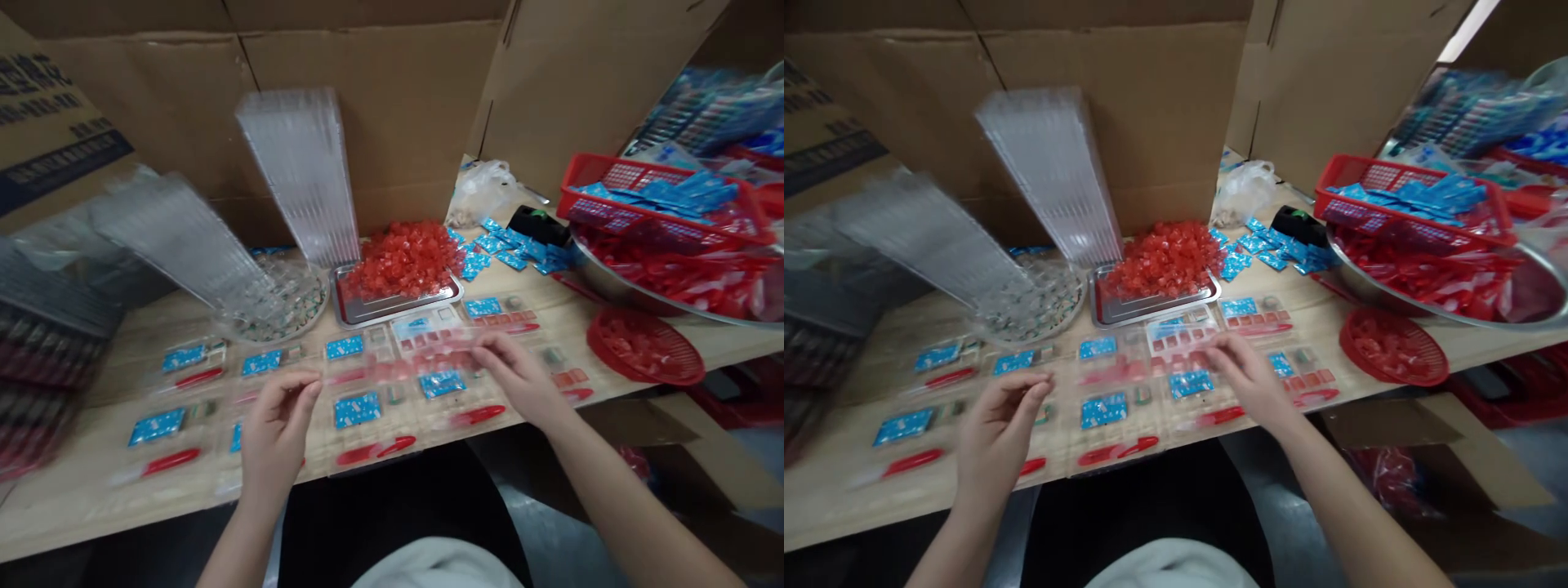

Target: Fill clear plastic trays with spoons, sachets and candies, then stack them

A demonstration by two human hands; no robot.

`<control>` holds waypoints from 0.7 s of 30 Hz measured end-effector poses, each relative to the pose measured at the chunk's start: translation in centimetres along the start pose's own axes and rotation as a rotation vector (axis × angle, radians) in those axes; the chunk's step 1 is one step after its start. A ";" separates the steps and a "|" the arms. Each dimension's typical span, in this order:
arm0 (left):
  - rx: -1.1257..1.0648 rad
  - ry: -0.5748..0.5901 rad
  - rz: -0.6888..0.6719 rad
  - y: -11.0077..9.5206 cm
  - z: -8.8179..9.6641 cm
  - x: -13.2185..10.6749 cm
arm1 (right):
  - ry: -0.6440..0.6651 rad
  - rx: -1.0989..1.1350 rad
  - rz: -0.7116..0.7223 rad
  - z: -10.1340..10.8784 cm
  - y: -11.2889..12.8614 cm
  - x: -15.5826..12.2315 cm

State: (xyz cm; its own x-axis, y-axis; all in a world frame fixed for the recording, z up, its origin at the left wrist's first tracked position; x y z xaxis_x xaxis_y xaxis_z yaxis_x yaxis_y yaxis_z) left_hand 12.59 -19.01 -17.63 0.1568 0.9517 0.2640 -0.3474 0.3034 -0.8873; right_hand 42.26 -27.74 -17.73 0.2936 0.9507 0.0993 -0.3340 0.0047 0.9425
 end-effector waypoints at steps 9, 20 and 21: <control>0.240 0.042 0.010 4.3 0.5 0.0 | 0.241 -0.083 -0.207 -7.0 -1.6 6.6; 0.830 0.394 -0.350 4.9 -0.8 0.5 | 0.084 -0.802 0.130 -9.9 -0.4 6.3; 0.834 0.411 -0.358 5.0 -0.8 0.7 | 0.090 -0.804 0.149 -10.0 -0.3 6.1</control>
Point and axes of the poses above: each hand's wrist, its own x-axis towards the middle knuckle, its own z-axis out of the back of the hand, y = z × x, the point moved 2 cm from there along x, towards the middle knuckle
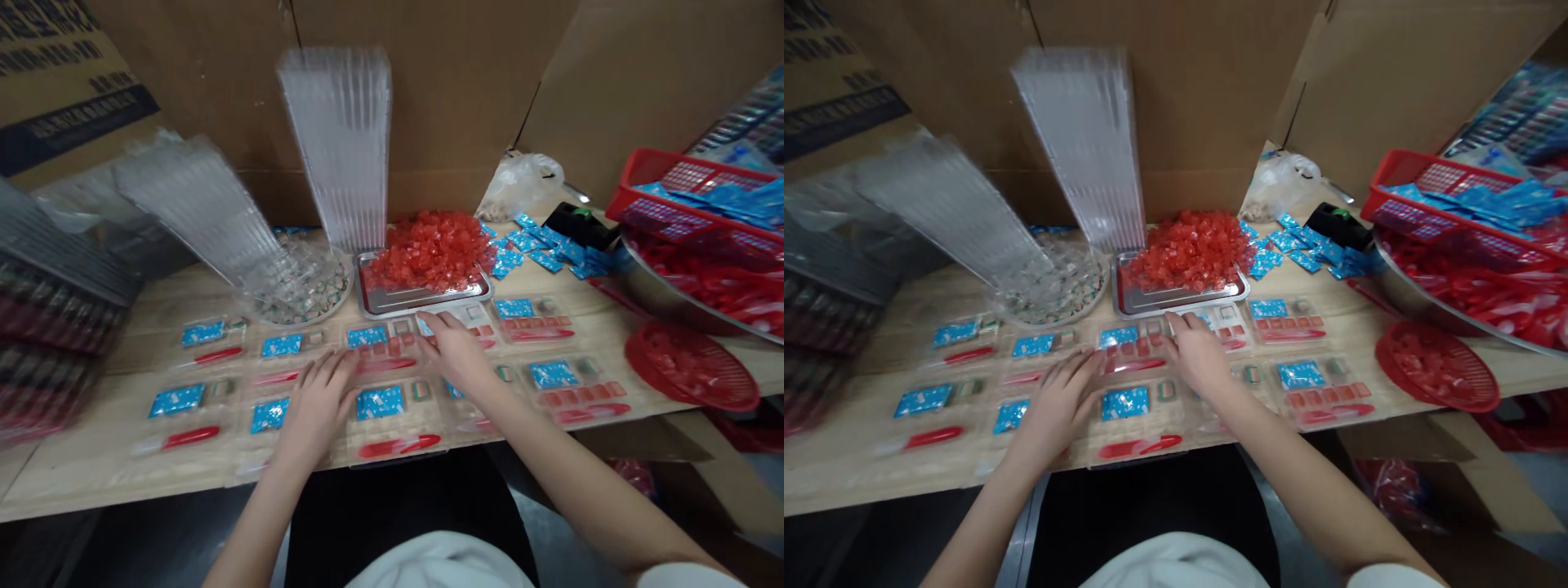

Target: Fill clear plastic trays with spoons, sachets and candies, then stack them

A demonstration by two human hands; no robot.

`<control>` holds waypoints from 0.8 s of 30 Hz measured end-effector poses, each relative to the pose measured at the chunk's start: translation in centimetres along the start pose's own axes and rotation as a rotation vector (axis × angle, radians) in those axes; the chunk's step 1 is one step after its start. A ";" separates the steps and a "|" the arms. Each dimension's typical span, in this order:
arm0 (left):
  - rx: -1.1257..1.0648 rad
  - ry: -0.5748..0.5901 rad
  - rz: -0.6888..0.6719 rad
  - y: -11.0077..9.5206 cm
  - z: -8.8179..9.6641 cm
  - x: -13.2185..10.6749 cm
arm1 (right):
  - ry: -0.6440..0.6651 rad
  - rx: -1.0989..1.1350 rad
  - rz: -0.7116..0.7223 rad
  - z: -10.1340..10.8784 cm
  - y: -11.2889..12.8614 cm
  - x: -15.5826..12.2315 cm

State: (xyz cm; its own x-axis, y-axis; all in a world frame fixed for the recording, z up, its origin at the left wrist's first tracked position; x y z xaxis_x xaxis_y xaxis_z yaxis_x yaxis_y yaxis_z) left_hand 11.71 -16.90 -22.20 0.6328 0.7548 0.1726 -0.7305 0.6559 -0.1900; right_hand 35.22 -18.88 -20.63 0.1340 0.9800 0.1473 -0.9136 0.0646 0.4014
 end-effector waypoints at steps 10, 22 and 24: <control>-0.122 -0.001 0.042 0.7 -0.6 0.4 | 0.165 0.669 -0.172 -1.3 0.0 -0.1; -0.078 -0.102 0.062 0.7 -0.1 1.9 | 0.030 0.951 -0.255 -2.2 -0.5 -0.2; -0.064 -0.072 0.067 0.4 0.1 2.5 | 0.017 0.987 -0.229 -2.2 -0.2 -0.1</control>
Point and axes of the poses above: each hand's wrist, its own x-axis towards the middle knuckle, its own z-axis out of the back of the hand, y = z × x, the point moved 2 cm from there along x, towards the middle knuckle
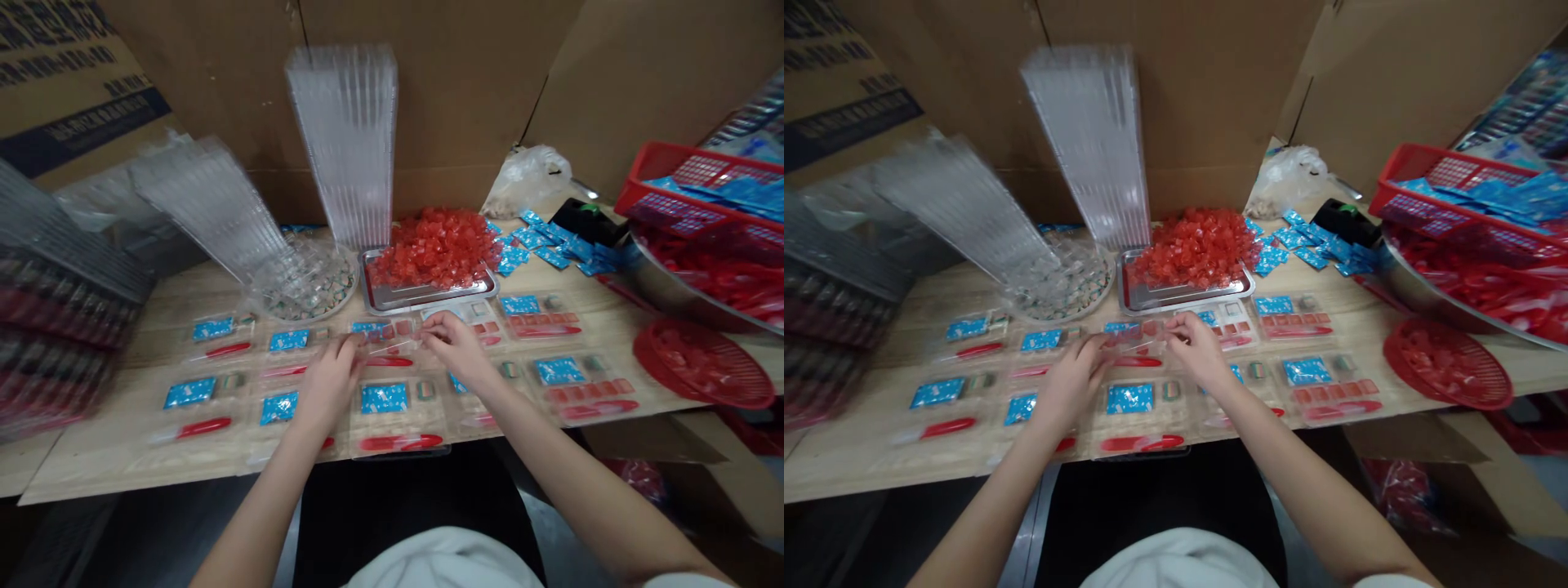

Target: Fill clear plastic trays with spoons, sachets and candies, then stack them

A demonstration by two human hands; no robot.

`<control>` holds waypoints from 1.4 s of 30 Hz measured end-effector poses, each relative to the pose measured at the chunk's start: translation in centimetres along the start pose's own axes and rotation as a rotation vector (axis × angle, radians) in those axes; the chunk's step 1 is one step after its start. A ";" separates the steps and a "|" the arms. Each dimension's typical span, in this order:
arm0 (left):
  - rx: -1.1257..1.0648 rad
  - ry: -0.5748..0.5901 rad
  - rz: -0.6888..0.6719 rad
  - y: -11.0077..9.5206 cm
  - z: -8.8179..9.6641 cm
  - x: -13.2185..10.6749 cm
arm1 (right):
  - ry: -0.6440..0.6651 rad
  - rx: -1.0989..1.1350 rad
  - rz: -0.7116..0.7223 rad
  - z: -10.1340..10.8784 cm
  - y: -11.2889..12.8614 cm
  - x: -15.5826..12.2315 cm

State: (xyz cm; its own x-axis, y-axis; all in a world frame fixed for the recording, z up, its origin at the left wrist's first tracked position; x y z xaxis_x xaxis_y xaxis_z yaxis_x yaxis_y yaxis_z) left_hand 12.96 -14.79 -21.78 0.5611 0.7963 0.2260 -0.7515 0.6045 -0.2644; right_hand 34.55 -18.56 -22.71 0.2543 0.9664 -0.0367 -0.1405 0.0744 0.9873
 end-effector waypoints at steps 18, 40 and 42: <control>-0.059 -0.310 -0.034 0.8 0.3 1.2 | 0.015 -0.802 0.340 -2.4 1.0 -1.3; 0.094 0.093 -0.208 0.2 0.2 0.0 | -0.180 -0.122 -0.024 4.1 -0.7 -6.5; -0.030 0.070 -0.159 -0.3 0.5 -0.5 | -0.168 0.025 -0.083 3.9 0.0 -6.8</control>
Point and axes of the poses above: each hand's wrist, its own x-axis towards the middle knuckle, its own z-axis out of the back of the hand, y = z × x, the point moved 2 cm from there along x, towards the middle knuckle
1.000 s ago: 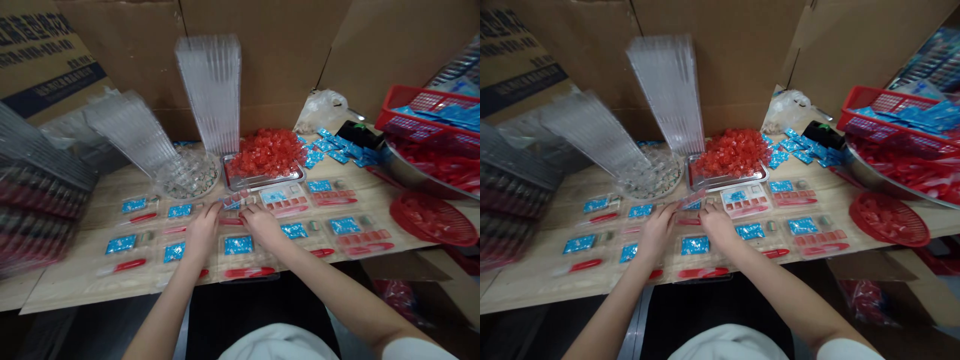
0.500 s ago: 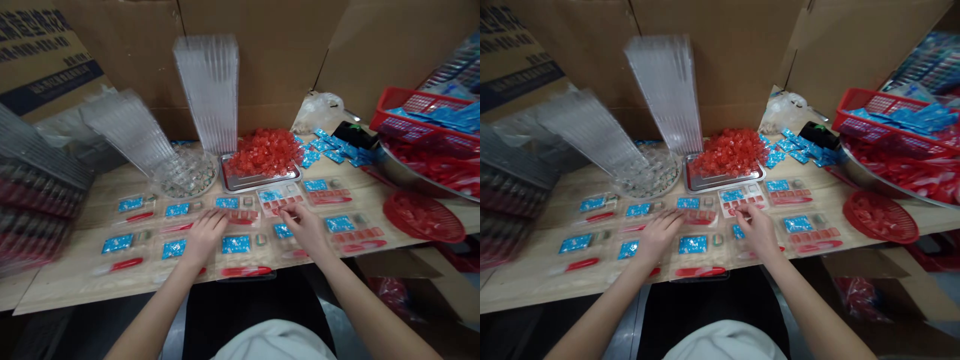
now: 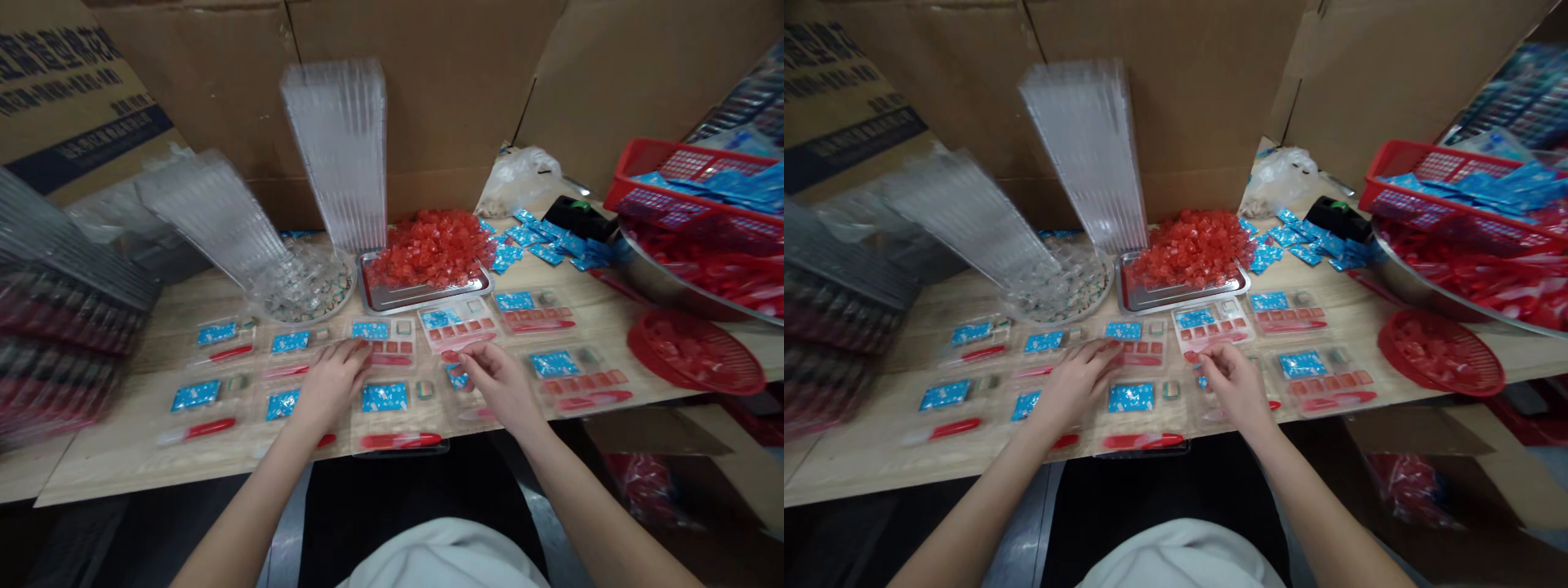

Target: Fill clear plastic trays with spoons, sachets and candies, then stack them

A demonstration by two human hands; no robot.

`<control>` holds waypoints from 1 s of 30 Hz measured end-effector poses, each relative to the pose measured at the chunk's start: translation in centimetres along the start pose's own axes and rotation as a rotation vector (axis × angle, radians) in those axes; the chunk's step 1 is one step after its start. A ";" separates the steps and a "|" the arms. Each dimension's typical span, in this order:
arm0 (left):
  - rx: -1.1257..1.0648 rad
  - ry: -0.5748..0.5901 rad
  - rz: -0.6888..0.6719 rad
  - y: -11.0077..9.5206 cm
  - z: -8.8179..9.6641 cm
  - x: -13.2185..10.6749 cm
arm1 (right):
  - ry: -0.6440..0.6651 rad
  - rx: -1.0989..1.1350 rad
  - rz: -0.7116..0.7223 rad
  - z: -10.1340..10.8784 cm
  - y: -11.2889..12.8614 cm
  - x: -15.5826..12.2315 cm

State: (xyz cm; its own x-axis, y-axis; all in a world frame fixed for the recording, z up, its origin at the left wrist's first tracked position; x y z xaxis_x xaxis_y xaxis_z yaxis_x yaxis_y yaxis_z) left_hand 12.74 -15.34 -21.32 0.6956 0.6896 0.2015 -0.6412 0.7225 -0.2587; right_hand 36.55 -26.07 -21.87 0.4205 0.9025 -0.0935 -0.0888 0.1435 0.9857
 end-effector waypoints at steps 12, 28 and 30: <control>-1.233 -0.333 0.516 -7.4 -1.1 -1.2 | 0.266 0.140 -0.008 -6.8 3.4 -1.5; -1.142 -0.249 0.473 -5.6 -0.1 -1.5 | 0.302 -0.174 0.157 -8.3 4.2 -0.3; -1.177 -0.253 0.472 -5.2 0.0 -1.4 | 0.311 -0.132 0.159 -8.7 4.3 -0.1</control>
State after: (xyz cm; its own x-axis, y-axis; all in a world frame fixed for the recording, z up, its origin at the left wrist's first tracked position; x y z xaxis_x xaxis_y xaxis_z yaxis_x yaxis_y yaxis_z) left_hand 15.11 -20.11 -20.28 0.3180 0.9481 0.0022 -0.0472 0.0182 -0.9987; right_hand 28.26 -22.01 -18.83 0.0993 0.9951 0.0007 -0.2549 0.0248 0.9666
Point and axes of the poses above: each hand's wrist, its own x-axis towards the middle knuckle, its own z-axis out of the back of the hand, y = z × x, the point moved 2 cm from there along x, towards the middle knuckle
